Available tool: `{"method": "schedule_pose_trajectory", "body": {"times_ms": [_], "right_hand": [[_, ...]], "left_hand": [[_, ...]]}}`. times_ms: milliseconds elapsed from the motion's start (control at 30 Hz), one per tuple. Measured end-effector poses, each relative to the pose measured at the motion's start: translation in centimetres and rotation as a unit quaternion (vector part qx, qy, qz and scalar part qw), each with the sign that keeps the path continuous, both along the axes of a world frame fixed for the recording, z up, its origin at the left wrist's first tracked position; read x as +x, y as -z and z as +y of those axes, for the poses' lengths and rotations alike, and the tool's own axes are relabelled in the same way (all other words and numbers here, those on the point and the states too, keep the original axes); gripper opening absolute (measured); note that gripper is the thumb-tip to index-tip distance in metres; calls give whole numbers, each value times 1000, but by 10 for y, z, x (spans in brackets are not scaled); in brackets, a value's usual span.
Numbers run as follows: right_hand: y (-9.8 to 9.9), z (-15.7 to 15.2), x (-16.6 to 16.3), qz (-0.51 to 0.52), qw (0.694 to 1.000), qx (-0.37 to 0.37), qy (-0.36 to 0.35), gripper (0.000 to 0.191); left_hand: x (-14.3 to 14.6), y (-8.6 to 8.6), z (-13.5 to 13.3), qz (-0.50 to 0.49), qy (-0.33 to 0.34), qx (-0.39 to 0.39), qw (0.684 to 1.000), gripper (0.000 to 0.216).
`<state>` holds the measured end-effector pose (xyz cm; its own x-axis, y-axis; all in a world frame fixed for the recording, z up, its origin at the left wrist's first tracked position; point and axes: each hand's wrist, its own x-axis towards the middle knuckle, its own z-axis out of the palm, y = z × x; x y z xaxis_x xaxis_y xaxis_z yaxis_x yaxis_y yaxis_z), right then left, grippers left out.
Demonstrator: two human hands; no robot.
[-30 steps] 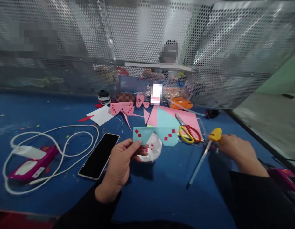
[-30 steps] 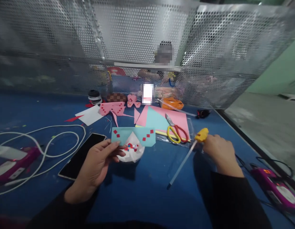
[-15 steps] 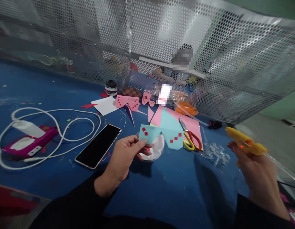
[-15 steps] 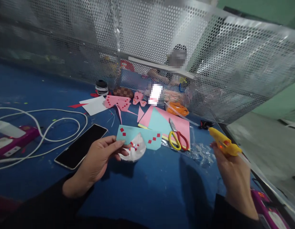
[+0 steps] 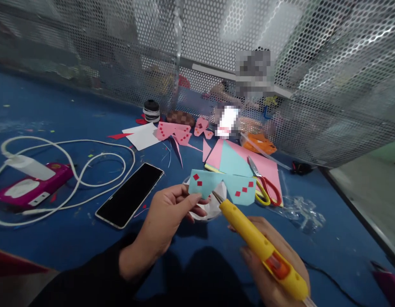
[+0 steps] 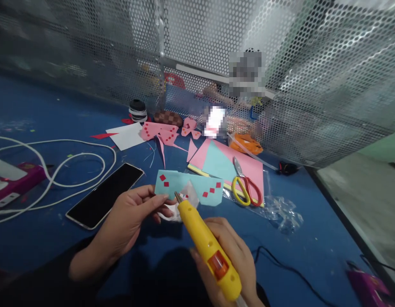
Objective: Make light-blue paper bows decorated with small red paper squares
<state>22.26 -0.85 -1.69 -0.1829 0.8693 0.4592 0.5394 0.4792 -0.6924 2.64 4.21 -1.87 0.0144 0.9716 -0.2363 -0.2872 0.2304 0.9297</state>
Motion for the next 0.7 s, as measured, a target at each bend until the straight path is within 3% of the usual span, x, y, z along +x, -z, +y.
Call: {"method": "schedule_pose_trajectory", "body": {"times_ms": [233,700], "right_hand": [[6,5,2,-39,998,12,-38,5],[14,4,1,-38,999,2,-17,3]], "left_hand": [[2,2,-2,12,2,17,1000,12],[3,1,-4,16,2,6,1000,7]]}}
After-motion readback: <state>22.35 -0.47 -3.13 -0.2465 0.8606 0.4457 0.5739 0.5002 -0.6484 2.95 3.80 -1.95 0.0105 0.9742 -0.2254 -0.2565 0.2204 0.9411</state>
